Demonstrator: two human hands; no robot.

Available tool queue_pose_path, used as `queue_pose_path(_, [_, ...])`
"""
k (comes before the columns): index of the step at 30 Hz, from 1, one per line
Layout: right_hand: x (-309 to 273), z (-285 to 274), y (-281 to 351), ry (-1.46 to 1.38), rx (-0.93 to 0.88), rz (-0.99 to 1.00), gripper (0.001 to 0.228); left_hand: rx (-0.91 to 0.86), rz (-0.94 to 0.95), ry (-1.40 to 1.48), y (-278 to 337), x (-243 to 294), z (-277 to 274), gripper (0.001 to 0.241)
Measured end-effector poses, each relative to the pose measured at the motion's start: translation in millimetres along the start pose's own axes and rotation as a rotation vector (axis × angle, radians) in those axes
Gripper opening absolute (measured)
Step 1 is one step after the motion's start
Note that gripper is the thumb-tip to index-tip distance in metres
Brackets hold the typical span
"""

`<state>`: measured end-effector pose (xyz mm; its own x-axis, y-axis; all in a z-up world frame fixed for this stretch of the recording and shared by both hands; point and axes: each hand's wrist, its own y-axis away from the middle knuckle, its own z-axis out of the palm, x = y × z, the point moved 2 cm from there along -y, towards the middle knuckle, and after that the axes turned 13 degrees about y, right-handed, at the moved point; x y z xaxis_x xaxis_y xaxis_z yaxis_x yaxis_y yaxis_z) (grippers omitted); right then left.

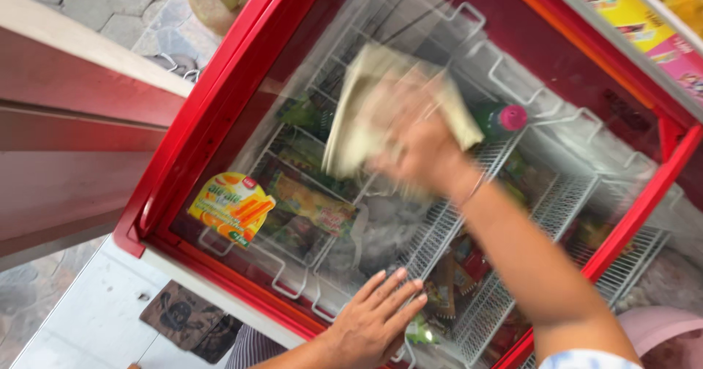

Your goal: The person wipes a wooden table with a cloth, then walks to a red chest freezer and wipes the glass lid and frame with the same cloth. The freezer contains frozen food items and a pink basin.

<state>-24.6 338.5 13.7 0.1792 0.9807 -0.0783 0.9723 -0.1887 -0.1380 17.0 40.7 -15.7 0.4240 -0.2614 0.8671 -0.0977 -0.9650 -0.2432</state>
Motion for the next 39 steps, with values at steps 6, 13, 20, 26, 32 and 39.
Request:
queue_pose_path(6, [122,15,-60,0.205,-0.071,0.571,0.076,0.02,-0.053,-0.018,10,-6,-3,0.066])
queue_pose_path(13, [-60,34,-10,-0.05,0.081,-0.303,0.085,0.002,0.018,0.02,2,-8,16,0.064])
queue_pose_path(20, [89,13,-86,0.042,0.106,0.163,0.083,0.01,-0.022,0.022,-2,-16,0,0.065])
queue_pose_path(26, [12,32,-119,0.137,0.185,0.048,0.06,0.067,-0.02,-0.019,5,-20,7,0.061])
queue_pose_path(32, [-144,45,-20,-0.28,0.03,-0.493,0.057,0.042,0.041,-0.009,12,-35,18,0.062])
queue_pose_path(39, [47,52,-118,0.135,0.141,-0.037,0.074,0.103,-0.037,-0.028,11,-38,14,0.053])
